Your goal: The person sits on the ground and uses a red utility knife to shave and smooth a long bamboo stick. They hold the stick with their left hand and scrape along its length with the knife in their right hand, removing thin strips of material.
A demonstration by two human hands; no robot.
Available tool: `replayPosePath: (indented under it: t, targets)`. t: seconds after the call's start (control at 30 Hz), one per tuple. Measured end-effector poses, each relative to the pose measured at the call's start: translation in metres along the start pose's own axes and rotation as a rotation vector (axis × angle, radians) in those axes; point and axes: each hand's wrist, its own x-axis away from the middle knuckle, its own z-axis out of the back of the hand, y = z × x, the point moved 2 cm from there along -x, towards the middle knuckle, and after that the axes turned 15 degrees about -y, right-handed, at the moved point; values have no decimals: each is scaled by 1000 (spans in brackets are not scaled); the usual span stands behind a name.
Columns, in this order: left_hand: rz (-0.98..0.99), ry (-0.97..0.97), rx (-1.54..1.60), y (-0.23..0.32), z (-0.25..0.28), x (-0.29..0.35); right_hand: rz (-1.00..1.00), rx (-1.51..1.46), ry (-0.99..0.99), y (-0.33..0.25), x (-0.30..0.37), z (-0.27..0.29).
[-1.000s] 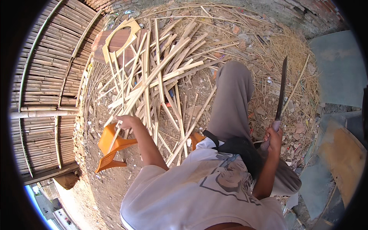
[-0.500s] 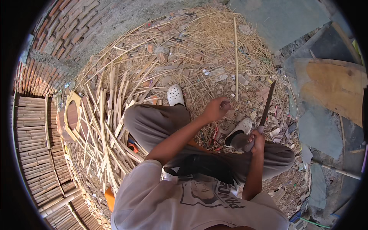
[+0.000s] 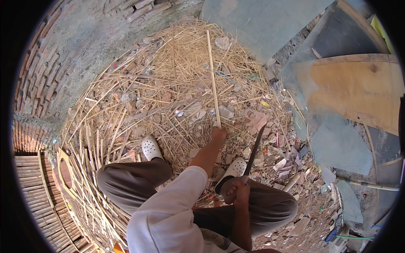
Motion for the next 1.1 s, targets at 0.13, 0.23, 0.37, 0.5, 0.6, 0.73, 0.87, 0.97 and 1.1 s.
replayPosePath:
  t: [0.13, 0.23, 0.37, 0.5, 0.6, 0.73, 0.87, 0.97, 1.1]
  targets:
    - [-54, -44, 129, 14, 8, 9, 47, 116, -54, -11, 2, -20]
    - [-207, 15, 237, 10, 20, 33, 10, 122, -79, -11, 3, -22]
    - [-405, 139, -114, 31, 88, 108, 23, 63, -80, -7, -2, -14]
    - [-621, 279, -142, 76, 217, 213, 27, -45, -131, -4, 6, -11]
    - [-587, 264, -414, 126, 308, 311, 25, -65, -141, -2, 0, -13]
    - [-573, 241, -745, 171, 387, 468, 27, -40, -148, 10, 1, -9]
    - [-550, 219, -932, 218, 415, 595, 83, 73, -117, 10, 17, -19]
    - [-582, 294, -1130, 247, 424, 625, 83, 125, -158, 17, 20, -23]
    - [-338, 226, -1502, 284, 394, 613, 120, 236, -177, 22, 15, -25]
